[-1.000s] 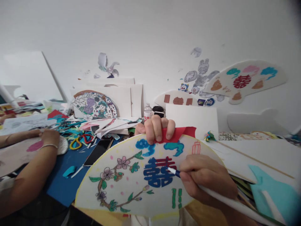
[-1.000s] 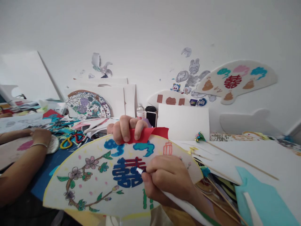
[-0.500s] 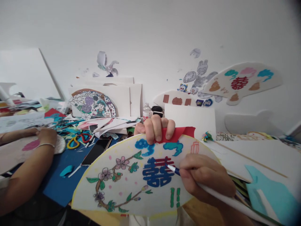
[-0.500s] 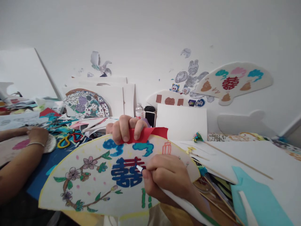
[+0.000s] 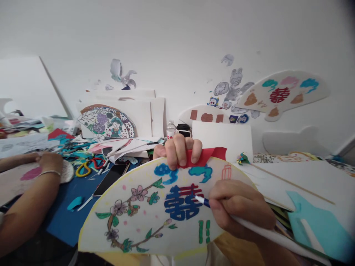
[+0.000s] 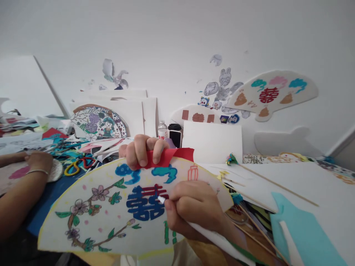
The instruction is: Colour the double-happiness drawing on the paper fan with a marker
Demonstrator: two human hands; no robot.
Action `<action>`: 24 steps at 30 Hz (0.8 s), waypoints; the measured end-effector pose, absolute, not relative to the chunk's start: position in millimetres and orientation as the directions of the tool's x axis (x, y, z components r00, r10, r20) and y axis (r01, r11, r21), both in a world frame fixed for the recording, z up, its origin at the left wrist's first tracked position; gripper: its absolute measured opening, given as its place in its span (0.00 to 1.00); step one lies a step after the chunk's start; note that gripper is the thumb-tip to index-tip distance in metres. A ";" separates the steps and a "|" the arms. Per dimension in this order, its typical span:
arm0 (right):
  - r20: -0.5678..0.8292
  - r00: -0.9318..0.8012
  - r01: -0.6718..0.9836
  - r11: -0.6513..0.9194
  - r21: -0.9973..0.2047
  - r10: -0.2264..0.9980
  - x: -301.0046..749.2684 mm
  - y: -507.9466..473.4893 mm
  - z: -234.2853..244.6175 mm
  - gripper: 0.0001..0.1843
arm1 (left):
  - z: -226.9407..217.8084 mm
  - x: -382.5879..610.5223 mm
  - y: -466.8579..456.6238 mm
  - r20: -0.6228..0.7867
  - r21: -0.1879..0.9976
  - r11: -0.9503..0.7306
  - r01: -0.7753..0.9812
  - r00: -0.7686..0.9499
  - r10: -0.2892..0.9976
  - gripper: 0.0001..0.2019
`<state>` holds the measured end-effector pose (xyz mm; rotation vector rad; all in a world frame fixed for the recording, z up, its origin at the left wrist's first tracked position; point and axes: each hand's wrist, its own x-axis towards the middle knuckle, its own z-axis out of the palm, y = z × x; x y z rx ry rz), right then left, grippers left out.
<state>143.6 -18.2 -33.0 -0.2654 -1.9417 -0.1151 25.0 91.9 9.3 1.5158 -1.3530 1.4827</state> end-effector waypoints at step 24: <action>0.915 -0.369 0.220 0.972 -0.087 0.165 145.1 -20.2 -30.4 0.17 | 4.6 26.6 104.0 0.922 -0.376 -0.387 -0.842 -0.300 -0.243 0.15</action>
